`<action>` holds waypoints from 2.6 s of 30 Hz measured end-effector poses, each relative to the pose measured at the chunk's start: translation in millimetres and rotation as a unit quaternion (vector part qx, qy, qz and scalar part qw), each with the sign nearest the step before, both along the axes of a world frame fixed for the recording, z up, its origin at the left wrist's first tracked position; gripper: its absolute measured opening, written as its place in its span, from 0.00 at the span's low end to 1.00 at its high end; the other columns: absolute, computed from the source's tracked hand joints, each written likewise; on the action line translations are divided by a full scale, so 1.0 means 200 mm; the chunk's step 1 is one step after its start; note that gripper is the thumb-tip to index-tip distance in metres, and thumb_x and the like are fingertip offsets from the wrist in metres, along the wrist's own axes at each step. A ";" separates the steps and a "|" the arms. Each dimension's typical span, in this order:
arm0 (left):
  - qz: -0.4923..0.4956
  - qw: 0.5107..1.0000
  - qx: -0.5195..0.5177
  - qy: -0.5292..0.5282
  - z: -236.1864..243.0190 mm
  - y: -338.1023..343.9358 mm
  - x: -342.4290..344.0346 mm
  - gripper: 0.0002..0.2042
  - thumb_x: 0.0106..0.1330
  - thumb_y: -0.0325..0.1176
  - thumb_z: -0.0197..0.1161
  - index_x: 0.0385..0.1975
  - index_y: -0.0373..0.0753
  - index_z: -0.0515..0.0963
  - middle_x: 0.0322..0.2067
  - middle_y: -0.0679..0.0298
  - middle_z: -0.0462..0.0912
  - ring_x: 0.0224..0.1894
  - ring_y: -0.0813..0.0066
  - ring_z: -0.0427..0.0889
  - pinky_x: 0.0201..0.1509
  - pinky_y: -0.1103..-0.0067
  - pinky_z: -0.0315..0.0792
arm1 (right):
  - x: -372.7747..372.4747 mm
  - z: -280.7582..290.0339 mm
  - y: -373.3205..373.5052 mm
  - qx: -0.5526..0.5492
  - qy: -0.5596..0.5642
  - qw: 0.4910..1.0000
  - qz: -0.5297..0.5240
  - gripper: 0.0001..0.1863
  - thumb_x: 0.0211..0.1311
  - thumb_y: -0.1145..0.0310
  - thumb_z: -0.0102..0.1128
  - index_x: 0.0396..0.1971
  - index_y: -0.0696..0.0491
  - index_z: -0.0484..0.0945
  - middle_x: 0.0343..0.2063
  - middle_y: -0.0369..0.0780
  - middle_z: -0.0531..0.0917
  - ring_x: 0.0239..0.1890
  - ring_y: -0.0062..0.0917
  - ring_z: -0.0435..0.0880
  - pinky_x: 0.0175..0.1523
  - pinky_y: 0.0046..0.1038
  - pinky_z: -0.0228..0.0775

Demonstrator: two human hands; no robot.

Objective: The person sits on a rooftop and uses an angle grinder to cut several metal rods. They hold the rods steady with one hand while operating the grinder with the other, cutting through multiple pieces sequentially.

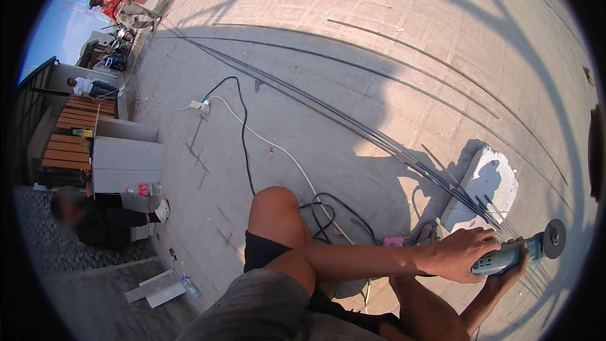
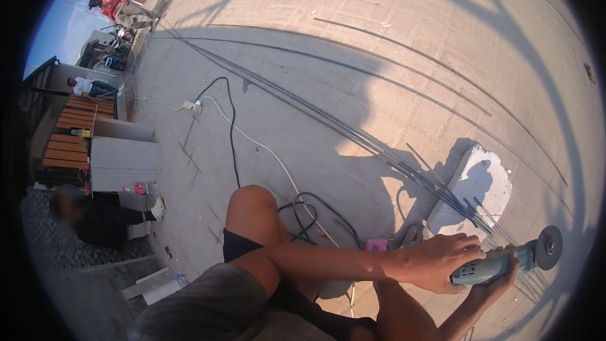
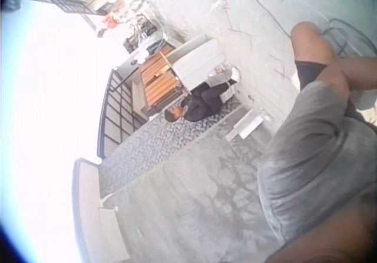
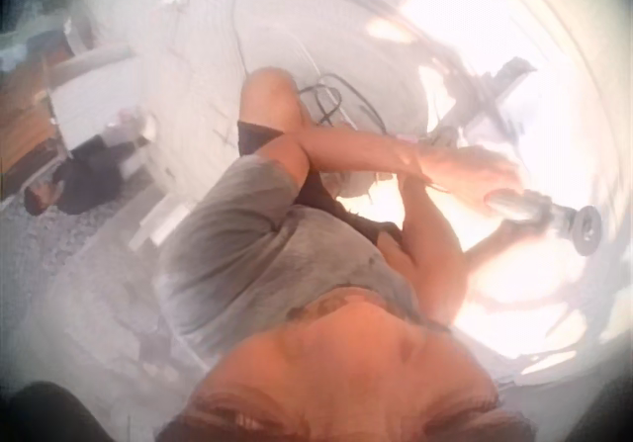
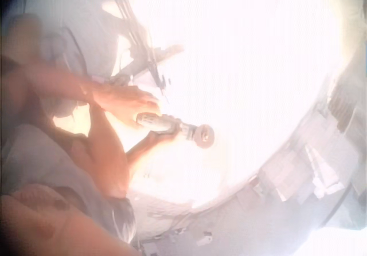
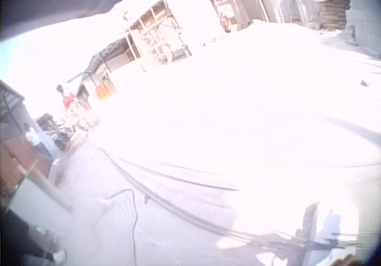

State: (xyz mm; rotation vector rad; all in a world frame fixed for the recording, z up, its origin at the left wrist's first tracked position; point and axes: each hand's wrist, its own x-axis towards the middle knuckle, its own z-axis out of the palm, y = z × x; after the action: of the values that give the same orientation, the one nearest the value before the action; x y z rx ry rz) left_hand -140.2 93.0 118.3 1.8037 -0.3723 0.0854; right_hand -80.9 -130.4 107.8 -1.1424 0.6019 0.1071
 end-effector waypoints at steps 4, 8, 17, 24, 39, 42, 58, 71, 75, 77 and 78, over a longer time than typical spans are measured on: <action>0.053 0.989 0.026 0.139 -0.15 0.00 -0.05 0.44 0.50 0.36 0.77 0.67 0.31 0.61 0.48 0.44 0.78 0.45 0.43 0.85 0.48 0.59 0.80 | 0.02 -0.03 0.29 -0.028 -0.008 0.997 0.069 0.29 0.69 0.57 0.68 0.62 0.60 0.75 0.41 0.43 0.83 0.43 0.27 0.86 0.46 0.30 0.83; 0.145 0.968 -0.015 0.203 -0.17 0.10 -0.07 0.41 0.49 0.35 0.78 0.62 0.28 0.66 0.46 0.39 0.84 0.49 0.42 0.86 0.50 0.59 0.80 | 0.04 0.02 0.63 -0.050 -0.012 0.992 0.119 0.29 0.64 0.58 0.70 0.57 0.64 0.77 0.39 0.47 0.85 0.40 0.31 0.87 0.45 0.32 0.83; 0.323 0.904 -0.024 0.279 -0.20 0.57 -0.13 0.30 0.53 0.37 0.77 0.54 0.28 0.75 0.41 0.46 0.87 0.46 0.54 0.90 0.51 0.66 0.80 | 0.06 0.00 1.04 -0.072 -0.116 0.908 0.396 0.37 0.57 0.73 0.71 0.67 0.62 0.70 0.56 0.46 0.80 0.61 0.36 0.80 0.66 0.36 0.71; 0.508 0.763 -0.233 0.325 -0.35 1.08 -0.02 0.18 0.64 0.37 0.74 0.48 0.35 0.78 0.36 0.65 0.84 0.34 0.77 0.83 0.40 0.76 0.78 | -0.18 -0.35 0.74 -0.042 0.027 0.836 0.546 0.29 0.62 0.81 0.69 0.65 0.59 0.73 0.57 0.47 0.82 0.56 0.33 0.85 0.59 0.30 0.78; 0.710 0.593 -0.246 0.289 -0.63 1.33 -0.52 0.23 0.61 0.43 0.76 0.48 0.33 0.78 0.37 0.63 0.82 0.35 0.73 0.83 0.41 0.74 0.79 | -0.55 -0.65 0.50 -0.086 0.192 0.746 0.632 0.19 0.60 0.73 0.66 0.51 0.64 0.79 0.31 0.44 0.89 0.21 0.24 0.85 0.23 0.22 0.74; 0.751 0.550 -0.226 0.286 -0.72 1.28 -0.55 0.25 0.60 0.44 0.76 0.49 0.32 0.77 0.36 0.61 0.83 0.36 0.71 0.84 0.42 0.73 0.79 | -0.55 -0.69 0.50 -0.083 0.193 0.753 0.624 0.20 0.62 0.73 0.66 0.52 0.64 0.80 0.28 0.42 0.87 0.16 0.21 0.81 0.18 0.20 0.68; 0.738 0.503 -0.206 0.400 -0.79 1.12 -0.46 0.36 0.58 0.48 0.78 0.54 0.22 0.71 0.47 0.40 0.83 0.52 0.46 0.85 0.60 0.60 0.77 | -0.46 -0.72 0.45 -0.123 0.187 0.768 0.600 0.16 0.65 0.71 0.65 0.50 0.62 0.82 0.24 0.42 0.85 0.12 0.21 0.77 0.14 0.23 0.63; 0.689 0.513 0.073 0.506 -1.08 1.07 -0.62 0.48 0.65 0.62 0.70 0.68 0.23 0.64 0.65 0.42 0.67 0.68 0.40 0.69 0.69 0.48 0.66 | -0.55 -0.80 0.49 -0.148 0.161 0.777 0.590 0.11 0.70 0.69 0.63 0.46 0.60 0.82 0.18 0.38 0.82 0.09 0.19 0.72 0.13 0.22 0.61; 0.674 0.527 0.082 0.511 -1.08 1.04 -0.60 0.47 0.68 0.66 0.64 0.68 0.24 0.63 0.64 0.43 0.67 0.68 0.41 0.68 0.70 0.48 0.65 | -0.57 -0.80 0.50 -0.181 0.152 0.794 0.560 0.09 0.69 0.70 0.64 0.40 0.61 0.84 0.20 0.39 0.83 0.11 0.19 0.73 0.14 0.23 0.61; 0.665 0.526 0.095 0.521 -1.07 1.05 -0.57 0.48 0.69 0.67 0.62 0.69 0.24 0.62 0.64 0.43 0.68 0.68 0.41 0.68 0.70 0.48 0.64 | -0.58 -0.78 0.51 -0.183 0.166 0.805 0.540 0.09 0.70 0.69 0.64 0.40 0.61 0.84 0.17 0.38 0.82 0.09 0.20 0.72 0.13 0.24 0.59; 0.658 0.525 0.098 0.530 -1.07 1.06 -0.56 0.48 0.69 0.67 0.61 0.69 0.24 0.61 0.64 0.43 0.68 0.68 0.42 0.68 0.70 0.49 0.63 | -0.59 -0.78 0.52 -0.197 0.177 0.805 0.531 0.09 0.70 0.69 0.64 0.39 0.61 0.84 0.16 0.38 0.81 0.08 0.20 0.72 0.13 0.24 0.59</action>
State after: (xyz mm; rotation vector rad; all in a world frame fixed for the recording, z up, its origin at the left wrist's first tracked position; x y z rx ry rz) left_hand -253.2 304.5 -95.6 1.5762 1.9768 -0.0321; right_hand -198.8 -27.0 -47.4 -1.7844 0.2309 1.2359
